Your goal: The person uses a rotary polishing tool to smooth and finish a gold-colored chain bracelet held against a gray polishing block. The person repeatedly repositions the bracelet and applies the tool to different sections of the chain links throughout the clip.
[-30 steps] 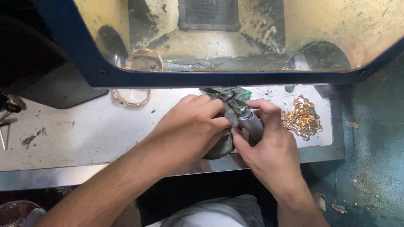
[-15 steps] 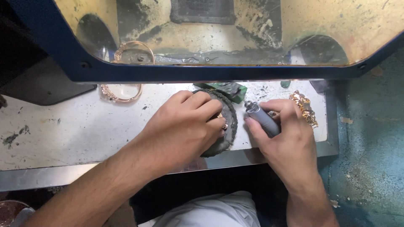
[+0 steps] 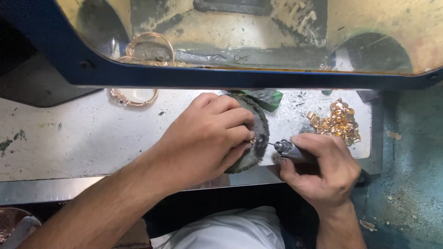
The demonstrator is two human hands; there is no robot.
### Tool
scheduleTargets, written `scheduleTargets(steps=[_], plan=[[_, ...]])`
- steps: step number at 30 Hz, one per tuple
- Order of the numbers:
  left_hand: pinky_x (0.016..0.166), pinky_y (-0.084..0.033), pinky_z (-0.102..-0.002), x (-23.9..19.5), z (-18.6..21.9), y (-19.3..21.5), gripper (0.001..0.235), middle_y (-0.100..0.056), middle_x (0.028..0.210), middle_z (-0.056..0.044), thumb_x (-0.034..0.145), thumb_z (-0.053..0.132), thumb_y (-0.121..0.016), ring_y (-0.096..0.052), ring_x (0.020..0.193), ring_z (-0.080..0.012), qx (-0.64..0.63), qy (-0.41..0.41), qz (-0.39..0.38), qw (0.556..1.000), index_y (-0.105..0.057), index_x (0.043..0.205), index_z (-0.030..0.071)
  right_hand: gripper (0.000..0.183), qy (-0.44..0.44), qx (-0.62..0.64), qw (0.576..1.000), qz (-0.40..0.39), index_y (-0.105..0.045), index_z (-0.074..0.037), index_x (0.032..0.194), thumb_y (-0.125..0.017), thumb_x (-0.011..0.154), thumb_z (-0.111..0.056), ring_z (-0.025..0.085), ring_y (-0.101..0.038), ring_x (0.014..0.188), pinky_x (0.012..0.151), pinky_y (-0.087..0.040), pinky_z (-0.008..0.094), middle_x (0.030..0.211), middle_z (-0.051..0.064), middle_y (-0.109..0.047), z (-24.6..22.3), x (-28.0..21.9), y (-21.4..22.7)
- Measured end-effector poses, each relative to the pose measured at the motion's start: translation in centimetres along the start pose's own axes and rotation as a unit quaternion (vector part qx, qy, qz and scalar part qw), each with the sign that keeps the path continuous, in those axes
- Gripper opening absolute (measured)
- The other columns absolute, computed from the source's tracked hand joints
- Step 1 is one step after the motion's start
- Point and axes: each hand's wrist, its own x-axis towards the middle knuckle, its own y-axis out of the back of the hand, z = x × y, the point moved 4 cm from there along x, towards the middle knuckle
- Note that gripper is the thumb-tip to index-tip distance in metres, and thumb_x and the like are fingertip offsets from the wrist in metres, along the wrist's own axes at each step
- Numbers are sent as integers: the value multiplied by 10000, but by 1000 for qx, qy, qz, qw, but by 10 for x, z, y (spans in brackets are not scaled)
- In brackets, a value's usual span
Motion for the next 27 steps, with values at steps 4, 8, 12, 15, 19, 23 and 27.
scheduleTargets(steps=[4, 8, 12, 15, 19, 23, 27], plan=[[834, -415, -419, 1, -2, -2, 106, -685, 1038, 13, 916, 132, -698, -581, 958, -256, -5, 5, -3, 1000, -708, 814, 109, 274, -9, 10, 1000, -11, -692, 2, 1028, -763, 920, -240, 330, -711, 887, 833, -559, 412, 1013, 158, -749, 4, -3, -5], [846, -421, -416, 0, -2, -2, 115, -683, 1041, 8, 928, 130, -701, -579, 956, -253, 4, 2, -4, 1000, -701, 815, 107, 266, -7, 13, 1000, -22, -705, -8, 1042, -782, 912, -227, 329, -700, 907, 876, -557, 422, 1029, 153, -747, 6, -4, -6], [848, -426, -418, -1, -3, -3, 65, -682, 1025, 25, 869, 141, -766, -574, 971, -238, 12, -3, -9, 1000, -711, 835, 132, 278, 7, 16, 1000, -25, -706, -12, 1039, -775, 918, -253, 327, -701, 900, 866, -565, 436, 1014, 159, -748, 8, -5, -7], [840, -425, -414, -1, -3, -1, 66, -665, 1010, 18, 844, 144, -783, -575, 951, -242, 10, -3, -14, 1000, -719, 856, 136, 273, 1, 25, 999, -20, -698, 6, 1039, -767, 923, -232, 331, -699, 897, 855, -566, 414, 1017, 157, -744, 2, -2, -3], [839, -428, -403, -2, -4, -1, 105, -672, 985, 40, 837, 158, -796, -572, 960, -229, 11, 2, -20, 1000, -695, 816, 139, 282, -8, 17, 1000, -16, -706, 4, 1050, -730, 947, -257, 308, -712, 918, 896, -551, 408, 1025, 143, -753, 3, -2, -7], [835, -428, -406, -1, -3, -2, 89, -667, 985, 32, 849, 149, -788, -575, 959, -233, 12, -2, -16, 1000, -703, 826, 136, 269, 0, 20, 999, -24, -695, -11, 1041, -740, 939, -256, 311, -710, 898, 872, -552, 421, 1023, 147, -747, 6, -3, -7], [856, -445, -418, -1, -1, -2, 122, -670, 968, 12, 908, 145, -745, -583, 946, -245, 8, 0, -4, 1000, -696, 803, 106, 264, 2, 11, 1000, -16, -703, -12, 1037, -777, 913, -232, 326, -706, 889, 853, -578, 411, 1017, 139, -749, 6, -5, -6]])
